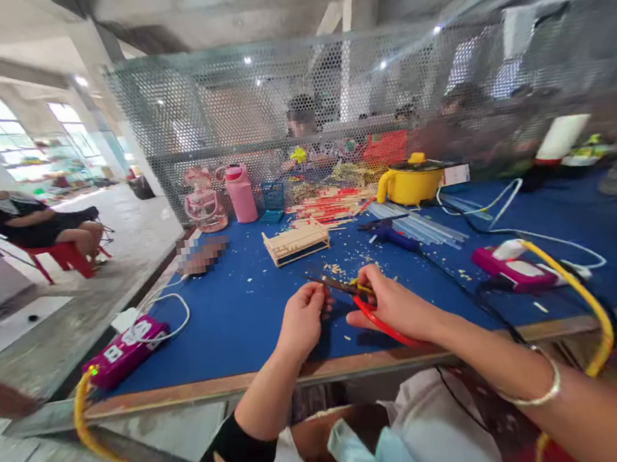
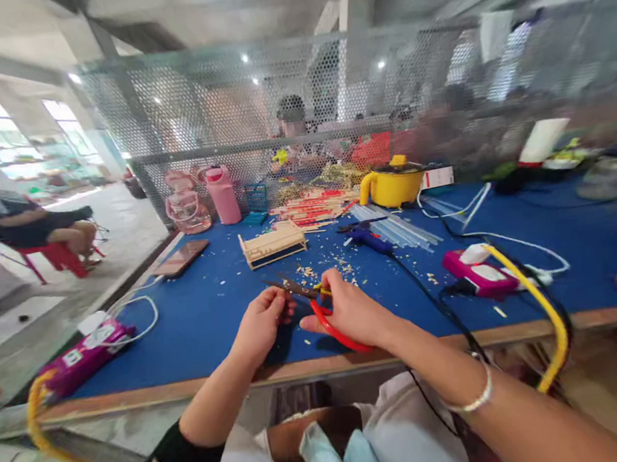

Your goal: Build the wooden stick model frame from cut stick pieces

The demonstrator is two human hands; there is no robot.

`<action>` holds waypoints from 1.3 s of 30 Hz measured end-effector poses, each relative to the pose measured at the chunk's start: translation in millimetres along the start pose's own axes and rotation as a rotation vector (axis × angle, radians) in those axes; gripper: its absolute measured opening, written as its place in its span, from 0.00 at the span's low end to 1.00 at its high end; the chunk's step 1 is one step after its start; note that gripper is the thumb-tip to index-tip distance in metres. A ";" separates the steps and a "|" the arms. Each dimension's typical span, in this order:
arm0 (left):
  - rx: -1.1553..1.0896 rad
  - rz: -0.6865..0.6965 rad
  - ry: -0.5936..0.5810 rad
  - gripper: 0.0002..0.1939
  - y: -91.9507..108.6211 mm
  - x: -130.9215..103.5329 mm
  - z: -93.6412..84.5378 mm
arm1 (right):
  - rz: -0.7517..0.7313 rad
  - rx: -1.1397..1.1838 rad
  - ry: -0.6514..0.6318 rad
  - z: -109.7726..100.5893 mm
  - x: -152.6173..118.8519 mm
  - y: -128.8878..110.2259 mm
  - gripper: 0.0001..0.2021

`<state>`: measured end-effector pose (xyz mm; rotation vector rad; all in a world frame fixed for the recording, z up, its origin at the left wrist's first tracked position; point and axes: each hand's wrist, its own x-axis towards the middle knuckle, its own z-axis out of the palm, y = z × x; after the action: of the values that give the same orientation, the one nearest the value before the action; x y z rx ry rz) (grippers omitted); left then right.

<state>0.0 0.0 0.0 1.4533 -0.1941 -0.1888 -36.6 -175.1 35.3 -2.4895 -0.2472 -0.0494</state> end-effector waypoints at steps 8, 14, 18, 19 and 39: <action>0.066 0.036 -0.042 0.09 -2.3 -1.6 3.2 | -0.024 -0.045 0.029 -2.2 -0.3 -1.3 0.23; 0.180 0.094 -0.063 0.11 -7.4 -3.4 1.5 | -0.062 -0.117 0.042 -5.7 -3.7 -1.5 0.20; 0.220 0.122 -0.065 0.12 -9.2 -4.0 0.9 | -0.071 -0.142 0.043 -6.9 -4.6 -2.2 0.21; 0.226 0.127 -0.061 0.12 -9.4 -4.0 0.8 | -0.064 -0.143 0.037 -6.8 -4.5 -2.6 0.22; 0.475 0.202 0.016 0.13 -5.4 -6.0 0.1 | -0.065 -0.399 -0.054 -6.1 0.4 4.1 0.20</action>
<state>-5.9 0.8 -5.4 1.8923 -0.3902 0.0392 -35.3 -181.9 37.8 -2.8818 -0.3719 -0.0637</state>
